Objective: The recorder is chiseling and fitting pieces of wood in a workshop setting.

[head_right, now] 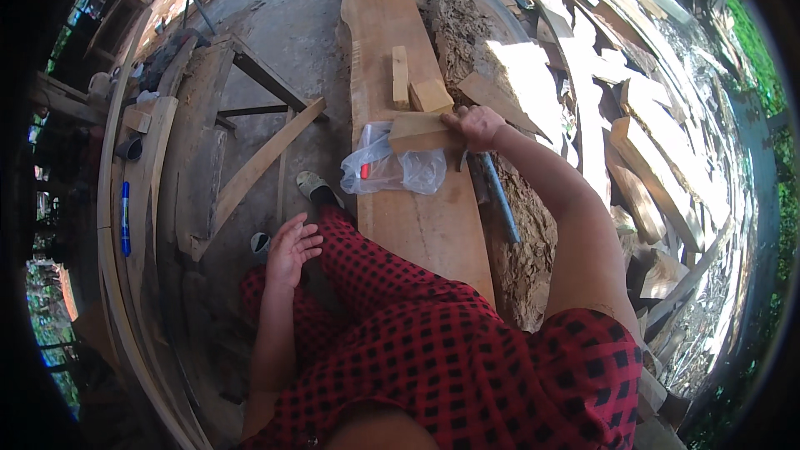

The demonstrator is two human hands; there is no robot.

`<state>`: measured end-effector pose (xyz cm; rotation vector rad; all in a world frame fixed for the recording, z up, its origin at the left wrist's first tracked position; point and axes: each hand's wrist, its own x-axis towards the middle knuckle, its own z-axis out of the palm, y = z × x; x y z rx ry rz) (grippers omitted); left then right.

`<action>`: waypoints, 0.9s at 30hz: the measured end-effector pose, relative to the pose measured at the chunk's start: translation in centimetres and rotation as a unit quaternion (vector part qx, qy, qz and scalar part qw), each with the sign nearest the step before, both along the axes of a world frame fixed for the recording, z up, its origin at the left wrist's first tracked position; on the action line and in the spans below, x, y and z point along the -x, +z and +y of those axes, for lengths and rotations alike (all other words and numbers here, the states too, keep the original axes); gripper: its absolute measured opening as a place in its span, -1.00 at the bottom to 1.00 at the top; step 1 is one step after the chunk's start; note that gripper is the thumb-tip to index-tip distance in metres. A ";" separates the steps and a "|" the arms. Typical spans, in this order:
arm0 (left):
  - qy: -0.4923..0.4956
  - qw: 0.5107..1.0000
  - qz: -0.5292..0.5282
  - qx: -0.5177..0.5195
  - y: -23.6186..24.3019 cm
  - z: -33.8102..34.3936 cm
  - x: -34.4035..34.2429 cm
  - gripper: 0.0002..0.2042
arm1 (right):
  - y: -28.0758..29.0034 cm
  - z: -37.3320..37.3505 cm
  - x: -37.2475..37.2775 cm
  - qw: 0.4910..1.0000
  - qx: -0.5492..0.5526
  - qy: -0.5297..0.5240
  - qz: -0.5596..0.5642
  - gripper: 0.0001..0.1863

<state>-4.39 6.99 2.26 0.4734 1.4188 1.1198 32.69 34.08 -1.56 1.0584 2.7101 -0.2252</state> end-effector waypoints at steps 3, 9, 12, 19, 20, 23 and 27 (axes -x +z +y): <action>-0.035 0.999 0.008 -0.021 0.0 0.8 -1.4 -0.60 | -2.0 0.0 1.4 0.999 -0.046 0.000 0.017 -0.25; -0.054 0.999 0.003 -0.001 -0.2 -0.4 -1.1 -0.60 | -5.5 -1.0 2.7 0.993 -0.085 -0.076 0.036 -0.29; -0.019 1.000 0.003 0.002 0.1 -1.0 -0.6 -0.61 | -4.4 -1.1 1.8 0.987 0.010 -0.154 0.037 -0.29; 0.015 1.000 0.016 -0.018 0.5 -2.1 1.2 -0.63 | -2.3 1.9 -5.2 0.922 -0.031 -0.386 0.022 -0.23; 0.015 1.000 0.019 -0.016 0.5 -2.2 1.3 -0.62 | -3.4 2.0 -6.3 0.908 -0.019 -0.418 -0.016 -0.22; 0.019 0.999 0.024 -0.012 0.5 -2.2 1.3 -0.62 | -6.4 2.1 -9.2 0.897 0.027 -0.440 0.012 -0.22; 0.005 1.000 0.022 -0.011 0.6 -2.5 1.3 -0.61 | -6.2 1.8 -8.2 0.901 -0.047 -0.424 0.082 -0.25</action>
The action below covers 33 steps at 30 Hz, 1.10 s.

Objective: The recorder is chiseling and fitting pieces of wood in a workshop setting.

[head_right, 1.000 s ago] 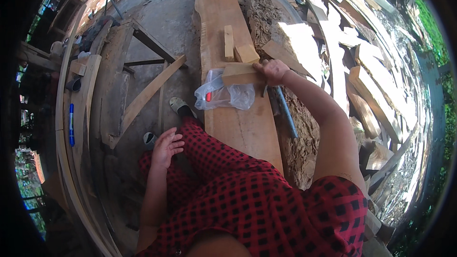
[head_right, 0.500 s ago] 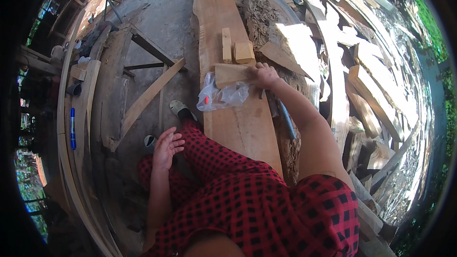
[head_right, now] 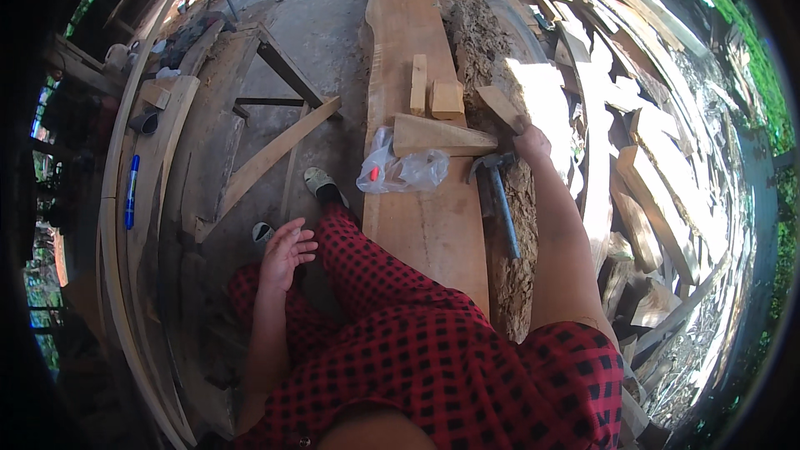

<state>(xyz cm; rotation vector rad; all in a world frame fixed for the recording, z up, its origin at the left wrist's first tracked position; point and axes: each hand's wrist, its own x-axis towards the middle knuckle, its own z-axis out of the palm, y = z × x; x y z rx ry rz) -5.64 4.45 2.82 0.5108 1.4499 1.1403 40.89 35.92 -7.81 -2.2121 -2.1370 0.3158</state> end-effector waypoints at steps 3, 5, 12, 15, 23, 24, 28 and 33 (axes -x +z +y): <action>0.010 1.000 -0.019 -0.003 -0.3 -0.7 0.4 -0.62 | 4.7 -0.7 1.8 0.954 0.109 -0.117 0.254 -0.34; 0.012 1.000 -0.019 -0.009 -0.1 -0.9 0.5 -0.62 | 6.4 -2.8 1.8 0.874 0.098 -0.117 0.461 -0.36; 0.004 1.000 -0.002 -0.011 0.3 -1.2 -0.2 -0.61 | 7.6 -16.7 3.2 0.788 0.183 -0.059 0.585 -0.48; -0.002 1.000 -0.011 -0.011 0.2 -1.4 0.1 -0.61 | 5.6 -21.6 3.3 0.757 0.302 -0.066 0.576 -0.51; 0.034 0.998 -0.015 -0.046 0.6 -2.6 1.2 -0.61 | 3.4 -25.0 3.0 0.735 0.519 -0.173 0.402 -0.50; 0.033 0.998 -0.018 -0.050 0.5 -2.7 1.3 -0.61 | 3.7 -24.0 3.1 0.801 0.545 -0.133 0.208 -0.48; 0.037 0.998 -0.016 -0.053 0.7 -2.7 1.8 -0.61 | 6.2 -17.1 5.0 0.931 0.314 0.188 0.006 -0.51; 0.042 0.998 0.004 -0.047 1.9 -2.0 1.6 -0.61 | 4.4 -2.3 10.7 0.985 0.066 0.068 0.143 -0.24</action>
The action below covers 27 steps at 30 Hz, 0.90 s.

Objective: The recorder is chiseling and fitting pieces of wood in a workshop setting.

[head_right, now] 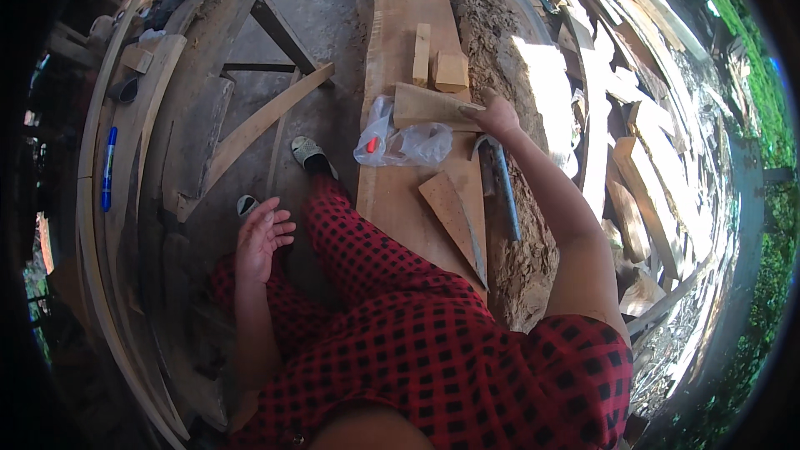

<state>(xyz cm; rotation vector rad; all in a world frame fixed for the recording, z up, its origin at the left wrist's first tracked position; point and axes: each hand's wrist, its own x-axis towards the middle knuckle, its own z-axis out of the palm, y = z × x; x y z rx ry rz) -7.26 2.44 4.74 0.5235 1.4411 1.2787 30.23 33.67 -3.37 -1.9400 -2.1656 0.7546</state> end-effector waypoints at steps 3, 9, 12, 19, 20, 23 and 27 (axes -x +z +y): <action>-0.006 1.000 0.027 0.015 0.1 0.4 0.1 -0.60 | -3.9 6.6 3.0 1.000 -0.007 -0.014 -0.013 -0.04; 0.025 0.998 0.039 0.052 0.6 0.4 1.2 -0.60 | -6.1 9.2 11.1 0.981 0.066 -0.125 -0.130 0.13; 0.003 0.998 0.047 0.044 0.9 1.2 1.2 -0.60 | -5.6 9.0 12.3 0.977 0.071 -0.189 -0.074 0.11; -0.052 0.997 0.044 0.038 -0.6 1.2 0.8 -0.61 | -5.2 9.0 12.3 0.984 0.062 -0.132 -0.106 0.02; -0.057 0.997 0.044 0.033 -0.9 1.7 0.6 -0.61 | -6.6 9.6 11.4 0.980 0.012 -0.165 -0.109 -0.06; -0.065 0.995 0.059 0.039 -0.9 1.2 0.5 -0.60 | -6.9 10.8 8.9 0.979 -0.006 -0.203 0.024 -0.21; -0.075 0.993 0.083 0.033 -1.0 1.0 0.0 -0.59 | -2.7 10.4 5.9 0.868 0.101 -0.243 0.422 -0.41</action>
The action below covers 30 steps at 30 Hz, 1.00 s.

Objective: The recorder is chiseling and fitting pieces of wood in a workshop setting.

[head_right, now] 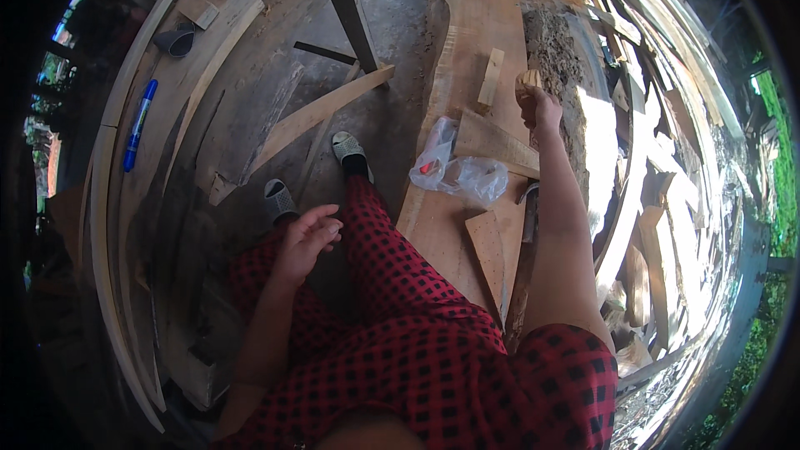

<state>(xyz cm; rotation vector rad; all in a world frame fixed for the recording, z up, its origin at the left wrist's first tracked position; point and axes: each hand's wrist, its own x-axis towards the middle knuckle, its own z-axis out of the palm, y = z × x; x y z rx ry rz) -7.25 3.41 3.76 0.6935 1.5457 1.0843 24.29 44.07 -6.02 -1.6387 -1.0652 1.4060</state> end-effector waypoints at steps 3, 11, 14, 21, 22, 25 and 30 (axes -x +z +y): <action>-0.018 1.000 0.006 -0.022 -1.1 0.0 -1.0 -0.59 | 3.8 -4.2 -0.8 0.988 0.043 0.016 0.146 -0.41; -0.129 0.980 0.072 -0.132 -2.3 3.4 -6.0 -0.52 | 6.3 -19.8 -1.8 0.838 0.162 0.235 0.465 -0.19; -0.125 0.981 -0.048 -0.142 -2.0 6.0 -8.6 -0.43 | 6.5 -24.3 -1.0 0.816 0.230 0.234 0.476 -0.15; -0.137 0.976 -0.121 -0.117 -5.8 7.7 -12.9 -0.46 | 3.8 -28.7 -2.4 0.844 0.285 0.240 0.385 -0.12; -0.140 0.976 -0.124 -0.116 -7.0 7.5 -13.1 -0.46 | 3.6 -29.2 -2.7 0.867 0.291 0.225 0.337 -0.13; -0.069 0.989 -0.103 -0.077 -10.1 6.4 -12.3 -0.55 | 0.2 -30.2 -5.0 0.960 0.039 0.248 -0.121 -0.22; -0.010 0.999 -0.035 0.031 -11.7 5.8 -11.6 -0.59 | 0.4 -33.9 -5.6 0.807 -0.152 0.329 -0.466 -0.17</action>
